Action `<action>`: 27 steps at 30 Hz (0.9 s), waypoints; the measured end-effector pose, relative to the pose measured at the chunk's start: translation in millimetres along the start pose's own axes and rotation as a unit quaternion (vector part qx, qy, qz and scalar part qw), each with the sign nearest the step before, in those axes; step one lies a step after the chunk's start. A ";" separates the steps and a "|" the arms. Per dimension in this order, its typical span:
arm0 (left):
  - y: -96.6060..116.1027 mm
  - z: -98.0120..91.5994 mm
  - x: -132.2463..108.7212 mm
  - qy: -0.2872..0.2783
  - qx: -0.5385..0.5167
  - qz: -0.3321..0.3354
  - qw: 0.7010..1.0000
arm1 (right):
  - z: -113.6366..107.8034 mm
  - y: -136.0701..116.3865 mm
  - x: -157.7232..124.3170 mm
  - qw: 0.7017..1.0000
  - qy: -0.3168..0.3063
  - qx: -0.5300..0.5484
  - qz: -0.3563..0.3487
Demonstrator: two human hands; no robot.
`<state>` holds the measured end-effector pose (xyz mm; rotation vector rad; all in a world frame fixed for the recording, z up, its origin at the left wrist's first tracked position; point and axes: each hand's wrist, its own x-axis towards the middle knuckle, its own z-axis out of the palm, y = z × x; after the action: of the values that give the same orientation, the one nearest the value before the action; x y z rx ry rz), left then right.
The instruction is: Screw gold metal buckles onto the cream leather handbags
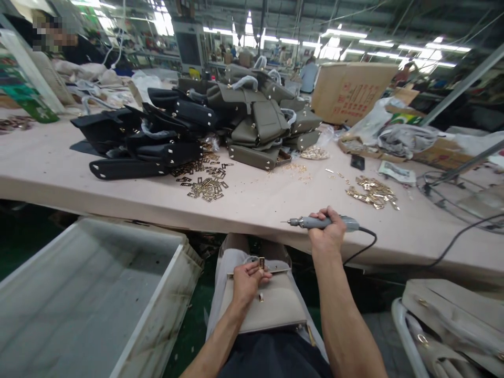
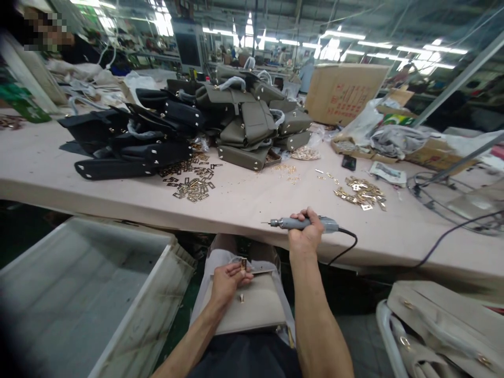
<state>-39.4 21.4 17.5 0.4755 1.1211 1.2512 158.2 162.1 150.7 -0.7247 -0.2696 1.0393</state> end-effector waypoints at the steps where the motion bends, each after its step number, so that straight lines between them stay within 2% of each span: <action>1: 0.3 0.2 -0.6 0.003 0.001 -0.002 1.000 | 8.3 -0.4 9.7 1.000 0.000 0.017 -0.008; 5: 0.9 0.4 -1.1 0.010 0.004 -0.004 1.000 | 32.5 8.8 46.5 0.995 0.075 0.009 -0.070; 8: 0.5 -1.5 -0.7 0.011 0.005 -0.005 1.000 | 36.0 16.9 65.9 0.986 0.125 0.000 -0.112; 15: -3.2 -6.1 3.9 0.007 -0.002 -0.010 1.000 | 20.2 18.3 91.7 0.988 0.112 -0.023 -0.104; 21: -1.3 -3.8 6.8 0.008 -0.005 -0.013 1.000 | 16.1 19.7 99.0 0.993 0.076 -0.038 -0.076; 27: 2.1 -4.0 3.7 0.018 0.003 -0.016 1.000 | 15.9 21.4 99.3 0.993 0.102 -0.032 -0.058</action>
<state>-44.2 24.3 16.1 0.4399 1.1588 1.2338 184.8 260.3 135.7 -0.8561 -0.1668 0.8417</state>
